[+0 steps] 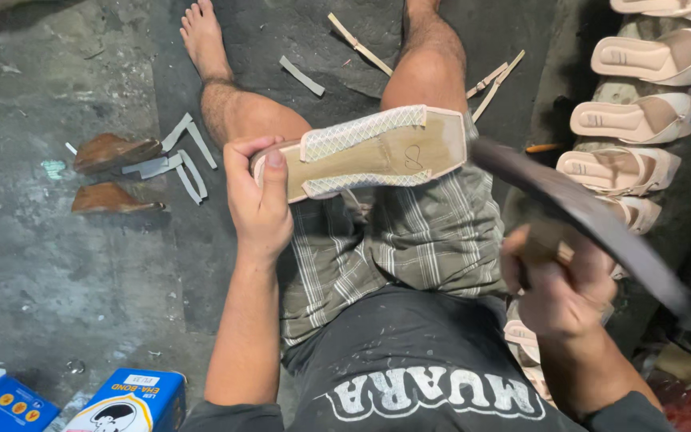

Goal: The person sits on the floor and assembles sandals by hand. They place a patterned insole onto a wooden last, secure it with a hammer, and attach a strap. The process is repeated for multiple units, with finished sandals placed on a nearby rack.

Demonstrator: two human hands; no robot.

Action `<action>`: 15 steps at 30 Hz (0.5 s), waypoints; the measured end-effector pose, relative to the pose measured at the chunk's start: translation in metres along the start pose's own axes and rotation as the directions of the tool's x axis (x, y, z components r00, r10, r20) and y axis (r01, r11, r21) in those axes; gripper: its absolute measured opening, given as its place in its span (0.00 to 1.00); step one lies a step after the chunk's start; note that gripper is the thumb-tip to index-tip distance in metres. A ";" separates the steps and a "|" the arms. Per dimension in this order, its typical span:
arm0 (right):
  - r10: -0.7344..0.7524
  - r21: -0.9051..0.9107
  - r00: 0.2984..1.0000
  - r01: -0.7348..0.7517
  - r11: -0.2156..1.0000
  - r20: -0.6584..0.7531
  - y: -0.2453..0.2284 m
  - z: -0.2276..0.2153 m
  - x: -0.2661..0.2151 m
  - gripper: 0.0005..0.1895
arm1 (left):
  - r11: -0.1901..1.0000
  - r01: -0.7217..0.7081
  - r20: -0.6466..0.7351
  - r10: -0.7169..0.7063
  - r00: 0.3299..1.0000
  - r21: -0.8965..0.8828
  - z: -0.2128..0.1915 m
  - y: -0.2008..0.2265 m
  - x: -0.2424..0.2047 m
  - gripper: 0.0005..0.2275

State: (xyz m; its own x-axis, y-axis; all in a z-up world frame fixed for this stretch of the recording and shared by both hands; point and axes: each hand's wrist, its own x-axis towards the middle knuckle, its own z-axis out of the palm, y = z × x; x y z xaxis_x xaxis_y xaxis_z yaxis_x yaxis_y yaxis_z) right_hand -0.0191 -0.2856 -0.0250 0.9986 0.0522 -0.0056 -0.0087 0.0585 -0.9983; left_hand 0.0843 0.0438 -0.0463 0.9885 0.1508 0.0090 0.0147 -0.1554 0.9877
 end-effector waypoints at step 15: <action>0.198 -0.179 0.977 -0.183 0.967 0.073 -0.026 0.026 0.037 0.26 | 0.989 -0.120 -0.001 0.121 0.993 -0.083 -0.001 -0.019 -0.010 0.13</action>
State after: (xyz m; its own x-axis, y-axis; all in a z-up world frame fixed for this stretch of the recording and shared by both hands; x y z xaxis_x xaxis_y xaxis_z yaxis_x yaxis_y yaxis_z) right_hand 0.0165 -0.2597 0.0024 0.9706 0.1353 -0.1989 -0.1814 -0.1314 -0.9746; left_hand 0.0736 0.0462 -0.0654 0.9830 0.1315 0.1281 -0.1168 -0.0906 0.9890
